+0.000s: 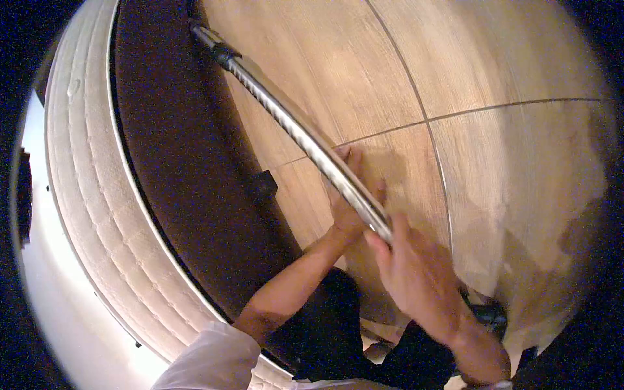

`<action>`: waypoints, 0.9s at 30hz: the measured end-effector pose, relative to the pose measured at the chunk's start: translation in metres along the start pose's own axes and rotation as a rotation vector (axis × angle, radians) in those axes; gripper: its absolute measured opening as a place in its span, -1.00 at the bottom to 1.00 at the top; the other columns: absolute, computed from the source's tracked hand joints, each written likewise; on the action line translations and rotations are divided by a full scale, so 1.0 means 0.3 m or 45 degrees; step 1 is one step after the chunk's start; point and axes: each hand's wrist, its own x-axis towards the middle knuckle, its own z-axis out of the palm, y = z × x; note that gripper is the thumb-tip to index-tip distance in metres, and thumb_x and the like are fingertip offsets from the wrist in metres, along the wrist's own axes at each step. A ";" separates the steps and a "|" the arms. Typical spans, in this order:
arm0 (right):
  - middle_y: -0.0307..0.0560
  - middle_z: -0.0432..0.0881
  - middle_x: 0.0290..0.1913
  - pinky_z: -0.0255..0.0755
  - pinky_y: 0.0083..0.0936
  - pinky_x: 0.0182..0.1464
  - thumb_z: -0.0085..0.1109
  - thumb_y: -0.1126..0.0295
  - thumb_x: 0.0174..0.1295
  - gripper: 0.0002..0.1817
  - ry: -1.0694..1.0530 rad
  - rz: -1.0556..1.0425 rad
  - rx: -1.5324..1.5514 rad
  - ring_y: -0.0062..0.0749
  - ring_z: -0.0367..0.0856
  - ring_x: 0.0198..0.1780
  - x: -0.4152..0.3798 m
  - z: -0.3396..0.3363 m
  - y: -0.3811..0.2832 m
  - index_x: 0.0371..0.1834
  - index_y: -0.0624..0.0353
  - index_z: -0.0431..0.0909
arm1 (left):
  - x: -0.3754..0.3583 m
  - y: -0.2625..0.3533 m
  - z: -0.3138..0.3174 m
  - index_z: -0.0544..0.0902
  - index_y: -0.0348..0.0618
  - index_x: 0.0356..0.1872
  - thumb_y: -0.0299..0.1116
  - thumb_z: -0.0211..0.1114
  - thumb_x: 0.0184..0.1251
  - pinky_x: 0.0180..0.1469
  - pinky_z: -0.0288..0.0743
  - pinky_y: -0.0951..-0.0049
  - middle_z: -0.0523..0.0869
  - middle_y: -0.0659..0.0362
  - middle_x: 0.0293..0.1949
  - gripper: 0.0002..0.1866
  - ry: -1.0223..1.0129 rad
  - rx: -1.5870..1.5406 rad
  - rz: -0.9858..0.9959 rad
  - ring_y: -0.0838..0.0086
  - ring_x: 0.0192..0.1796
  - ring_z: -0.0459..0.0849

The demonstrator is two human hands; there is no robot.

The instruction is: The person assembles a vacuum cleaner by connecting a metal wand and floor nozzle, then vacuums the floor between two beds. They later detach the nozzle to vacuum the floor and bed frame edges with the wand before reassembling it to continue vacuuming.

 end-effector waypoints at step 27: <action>0.36 0.70 -0.08 0.52 0.05 0.01 0.12 -0.01 0.46 -0.46 0.295 0.338 -0.551 0.35 0.67 -0.01 -0.520 -0.112 0.240 0.29 0.16 0.47 | 0.033 0.021 -0.016 0.45 -0.38 0.25 -0.44 0.03 0.39 0.45 0.18 -0.16 0.41 -0.27 0.31 -0.57 0.313 0.009 -0.079 -0.20 0.35 0.33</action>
